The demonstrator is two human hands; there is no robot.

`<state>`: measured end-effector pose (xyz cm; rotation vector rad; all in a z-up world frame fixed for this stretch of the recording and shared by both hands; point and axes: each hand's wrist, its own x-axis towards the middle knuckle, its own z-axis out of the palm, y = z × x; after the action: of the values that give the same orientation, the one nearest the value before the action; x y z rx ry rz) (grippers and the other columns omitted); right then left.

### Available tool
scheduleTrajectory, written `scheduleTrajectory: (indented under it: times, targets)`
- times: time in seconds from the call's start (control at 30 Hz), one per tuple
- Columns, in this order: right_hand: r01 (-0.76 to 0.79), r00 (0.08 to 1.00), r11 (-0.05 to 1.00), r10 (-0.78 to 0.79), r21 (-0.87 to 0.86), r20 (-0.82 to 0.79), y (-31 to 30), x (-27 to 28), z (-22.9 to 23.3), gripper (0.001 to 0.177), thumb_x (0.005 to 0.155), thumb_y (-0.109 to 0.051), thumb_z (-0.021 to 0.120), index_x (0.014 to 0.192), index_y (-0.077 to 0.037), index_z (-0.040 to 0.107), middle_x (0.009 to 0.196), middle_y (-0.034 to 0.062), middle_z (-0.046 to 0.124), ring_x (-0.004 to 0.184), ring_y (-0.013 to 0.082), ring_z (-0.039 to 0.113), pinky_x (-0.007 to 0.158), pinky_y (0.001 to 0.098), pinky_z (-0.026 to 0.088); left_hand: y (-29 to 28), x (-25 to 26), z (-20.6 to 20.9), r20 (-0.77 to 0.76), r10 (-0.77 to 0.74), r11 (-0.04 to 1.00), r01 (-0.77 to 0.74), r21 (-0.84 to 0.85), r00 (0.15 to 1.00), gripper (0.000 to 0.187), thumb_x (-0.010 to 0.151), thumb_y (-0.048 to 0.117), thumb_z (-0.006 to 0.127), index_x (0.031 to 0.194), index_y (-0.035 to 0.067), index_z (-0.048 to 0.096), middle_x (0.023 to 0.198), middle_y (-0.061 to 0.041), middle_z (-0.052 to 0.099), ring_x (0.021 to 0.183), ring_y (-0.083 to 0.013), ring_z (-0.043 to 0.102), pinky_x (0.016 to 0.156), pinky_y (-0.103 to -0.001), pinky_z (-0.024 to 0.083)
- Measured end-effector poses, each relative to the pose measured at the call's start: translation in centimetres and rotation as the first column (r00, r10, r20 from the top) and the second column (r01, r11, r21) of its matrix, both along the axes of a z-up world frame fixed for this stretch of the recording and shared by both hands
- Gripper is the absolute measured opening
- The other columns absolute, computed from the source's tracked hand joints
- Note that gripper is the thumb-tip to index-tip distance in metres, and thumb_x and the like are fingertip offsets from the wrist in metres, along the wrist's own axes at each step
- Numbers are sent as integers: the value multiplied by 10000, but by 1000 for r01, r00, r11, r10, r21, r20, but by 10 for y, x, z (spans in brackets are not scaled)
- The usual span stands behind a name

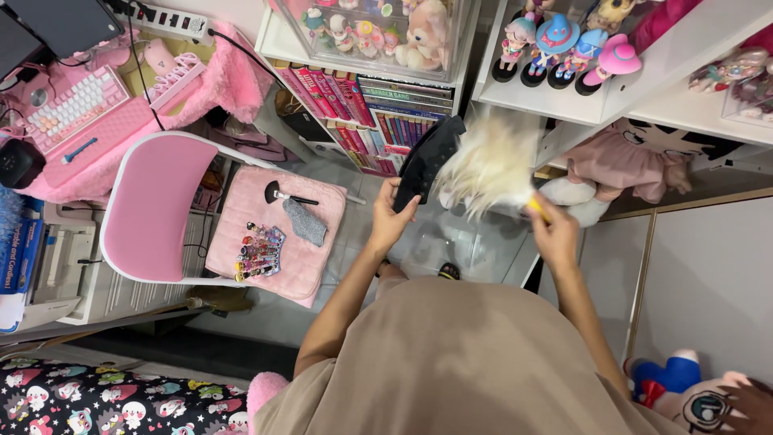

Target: The recorder organizes YA fiction books on a shelf and uses a duster to clean toy figurines and a black plastic holder.

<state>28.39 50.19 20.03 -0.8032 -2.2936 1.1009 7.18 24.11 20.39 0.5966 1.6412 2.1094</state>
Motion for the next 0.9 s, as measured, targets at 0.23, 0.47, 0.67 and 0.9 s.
scheduleTrajectory:
  times: [0.23, 0.47, 0.67, 0.9]
  targets:
    - [-147, 978, 989, 144, -9, -148, -2, -8, -27, 261, 1004, -140, 687, 1242, -36, 712, 1232, 165, 744, 952, 166, 712, 788, 278, 562, 7, 4, -5, 2, -14, 999, 14, -40, 1000, 325, 923, -27, 715, 1182, 21, 524, 945, 7, 613, 716, -34, 583, 531, -221, 513]
    - [-326, 882, 915, 384, -236, 272, 29, 6, -7, 352, 929, -237, 755, 1267, -142, 737, 1155, 129, 788, 865, 132, 707, 769, 297, 550, -4, -23, -21, 193, 76, 989, -99, 110, 978, 244, 942, -20, 669, 1146, 35, 547, 813, 6, 598, 569, -55, 522, 497, -252, 491]
    - [-104, 992, 946, 119, -306, 29, 40, 4, -57, 403, 1032, -263, 718, 1398, -97, 695, 1195, 110, 747, 979, 106, 674, 895, 263, 527, -22, -42, -54, 530, -101, 927, -113, 357, 842, 129, 1033, 148, 617, 1131, 99, 548, 779, 6, 518, 598, -67, 450, 551, -221, 444]
    - [-363, 932, 623, 235, -693, -277, -25, -33, -164, 432, 998, -210, 674, 1397, -48, 636, 1047, -36, 641, 880, 75, 599, 768, 230, 506, -13, -27, -94, 776, -272, 860, -218, 461, 569, 357, 1049, 254, 562, 1317, 22, 599, 1203, -106, 696, 969, -192, 717, 664, -275, 550]
